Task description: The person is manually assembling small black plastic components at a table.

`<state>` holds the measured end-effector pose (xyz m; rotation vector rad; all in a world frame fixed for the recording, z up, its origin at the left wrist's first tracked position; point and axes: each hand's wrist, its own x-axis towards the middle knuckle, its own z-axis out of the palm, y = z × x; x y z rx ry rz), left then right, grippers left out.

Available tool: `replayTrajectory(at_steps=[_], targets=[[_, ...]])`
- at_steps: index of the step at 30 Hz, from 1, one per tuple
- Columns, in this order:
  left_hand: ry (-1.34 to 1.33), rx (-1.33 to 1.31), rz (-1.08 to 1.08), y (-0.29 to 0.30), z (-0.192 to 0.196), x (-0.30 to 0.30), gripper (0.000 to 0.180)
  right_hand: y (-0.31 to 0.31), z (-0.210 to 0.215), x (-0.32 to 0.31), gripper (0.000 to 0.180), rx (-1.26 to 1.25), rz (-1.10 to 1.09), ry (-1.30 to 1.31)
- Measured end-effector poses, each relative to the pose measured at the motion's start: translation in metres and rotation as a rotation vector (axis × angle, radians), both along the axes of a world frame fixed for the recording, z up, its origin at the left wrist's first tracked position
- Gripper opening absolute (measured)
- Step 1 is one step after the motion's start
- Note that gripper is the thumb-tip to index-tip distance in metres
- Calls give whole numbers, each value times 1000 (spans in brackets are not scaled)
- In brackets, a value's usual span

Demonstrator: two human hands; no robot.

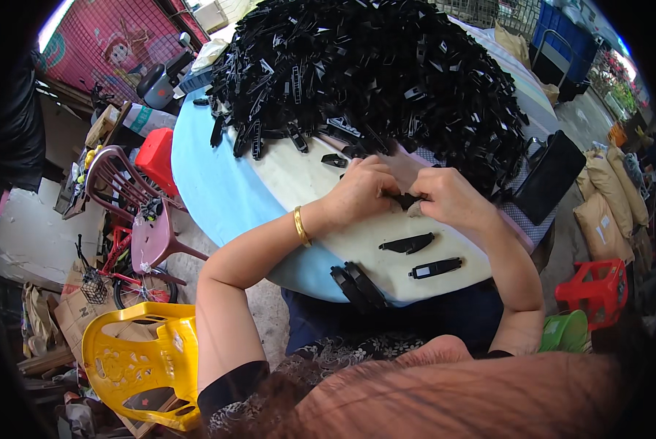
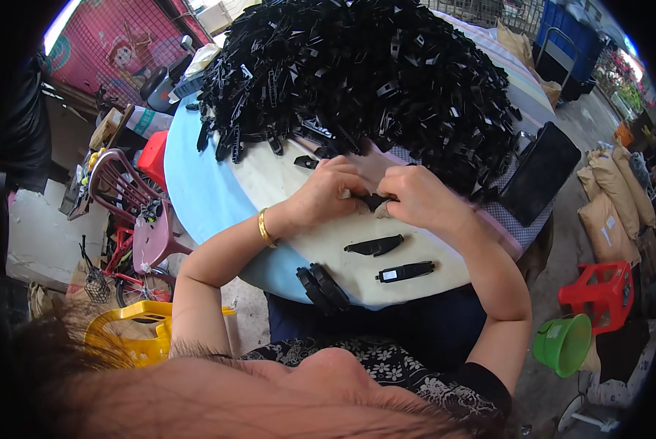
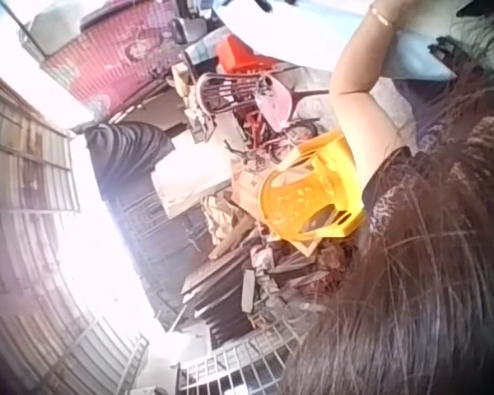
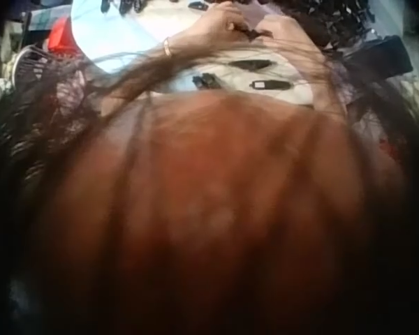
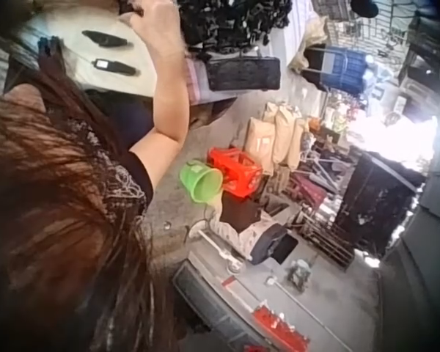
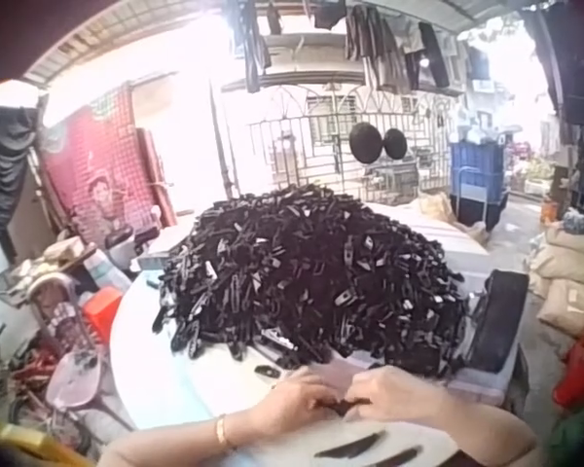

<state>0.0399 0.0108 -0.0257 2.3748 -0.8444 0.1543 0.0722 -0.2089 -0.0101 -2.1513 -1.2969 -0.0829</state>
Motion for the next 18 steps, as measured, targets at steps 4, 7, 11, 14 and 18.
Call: replayTrajectory(at_steps=[4, 7, 11, 14, 18], targets=[[-195, 24, 32, 7, 1, 17, 25, -5, 5, 17, 14, 102, -69, 88], [-603, 377, 298, 11, 3, 28, 43, -11, 2, 17, 11, 2, -473, -310], [-471, 519, 376, 2, -4, 24, 49, -12, -15, 19, 8, -177, -429, -404], [-456, 525, 381, -1, 0, 18, 46, -11, -14, 16, 17, -223, -386, -348], [-631, 426, 375, 5, 0, 23, 27, -8, 10, -3, 17, -237, -572, -373]])
